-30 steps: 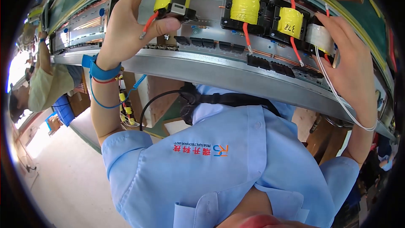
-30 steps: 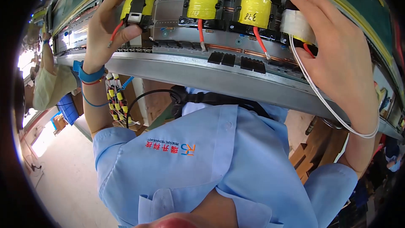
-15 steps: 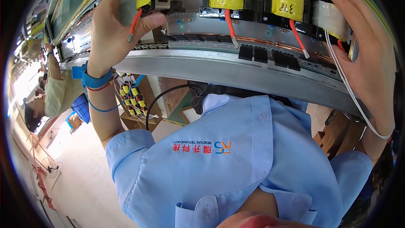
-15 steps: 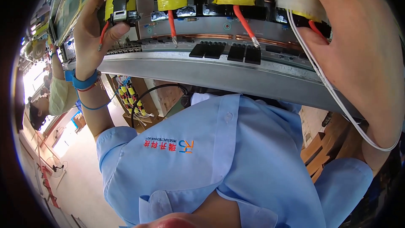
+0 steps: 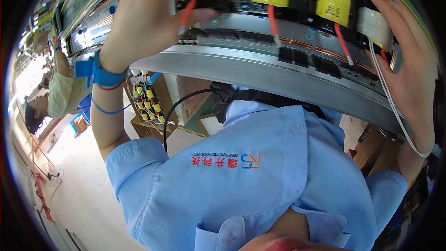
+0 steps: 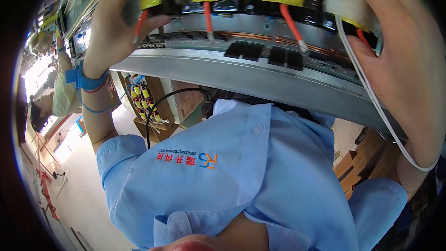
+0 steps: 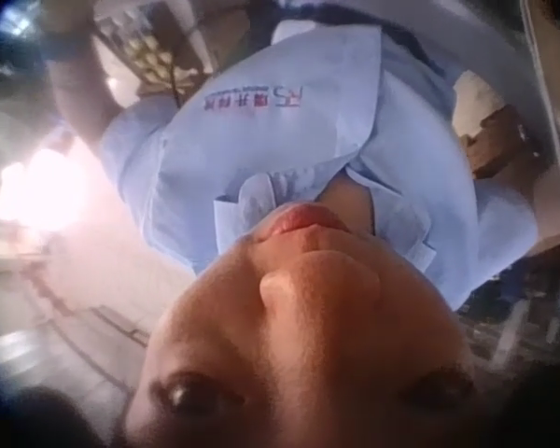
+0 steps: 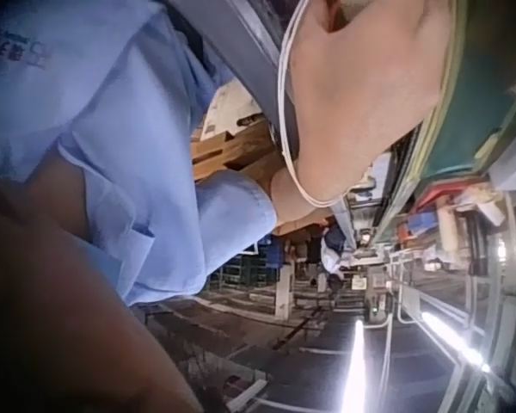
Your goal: Manually assemble electronic components by placing transformers into a fixture on an assembly line.
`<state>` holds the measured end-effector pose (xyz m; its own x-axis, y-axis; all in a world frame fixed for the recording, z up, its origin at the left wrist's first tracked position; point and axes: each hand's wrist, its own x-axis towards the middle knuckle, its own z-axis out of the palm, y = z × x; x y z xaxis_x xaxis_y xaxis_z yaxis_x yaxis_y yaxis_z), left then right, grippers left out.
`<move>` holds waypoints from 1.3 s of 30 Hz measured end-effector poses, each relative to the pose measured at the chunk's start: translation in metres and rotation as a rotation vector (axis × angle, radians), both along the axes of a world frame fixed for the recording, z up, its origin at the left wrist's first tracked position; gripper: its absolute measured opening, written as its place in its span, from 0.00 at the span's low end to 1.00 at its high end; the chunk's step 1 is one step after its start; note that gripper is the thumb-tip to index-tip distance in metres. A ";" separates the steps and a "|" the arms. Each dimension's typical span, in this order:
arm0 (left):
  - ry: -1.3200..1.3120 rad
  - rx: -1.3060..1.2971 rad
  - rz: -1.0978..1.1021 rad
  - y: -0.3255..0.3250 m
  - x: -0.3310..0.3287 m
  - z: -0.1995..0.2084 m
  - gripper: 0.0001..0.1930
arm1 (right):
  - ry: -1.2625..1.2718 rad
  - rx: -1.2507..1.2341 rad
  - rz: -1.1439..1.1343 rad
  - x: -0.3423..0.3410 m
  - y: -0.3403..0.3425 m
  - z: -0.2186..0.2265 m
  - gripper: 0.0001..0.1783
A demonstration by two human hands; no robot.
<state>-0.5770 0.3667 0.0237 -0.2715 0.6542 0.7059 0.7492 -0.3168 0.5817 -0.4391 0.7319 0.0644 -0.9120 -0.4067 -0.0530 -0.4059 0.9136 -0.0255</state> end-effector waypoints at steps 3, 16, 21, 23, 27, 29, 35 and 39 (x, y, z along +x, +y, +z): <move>0.163 -0.588 0.252 0.019 0.025 0.057 0.37 | -0.036 0.045 -0.039 0.000 -0.008 0.005 0.41; 0.351 -0.804 0.453 -0.004 0.042 0.058 0.31 | -0.088 0.104 -0.136 0.003 -0.045 0.030 0.39; 0.418 -0.772 0.381 -0.004 0.034 0.055 0.31 | -0.108 0.008 -0.173 0.002 -0.039 0.023 0.38; 0.460 -0.772 0.354 -0.007 0.033 0.055 0.31 | -0.107 0.021 -0.164 0.003 -0.042 0.024 0.38; 0.460 -0.516 0.297 -0.005 0.025 0.036 0.31 | -0.078 0.070 -0.120 0.004 -0.039 0.025 0.38; 0.275 -0.536 0.259 -0.005 0.032 0.047 0.31 | -0.119 0.037 -0.152 0.002 -0.042 0.027 0.38; 0.339 -0.653 0.318 0.002 0.032 0.044 0.31 | -0.090 0.035 -0.108 0.001 -0.036 0.030 0.37; 0.215 -0.372 0.239 0.004 0.029 0.036 0.31 | -0.136 -0.054 -0.144 0.001 -0.043 0.034 0.39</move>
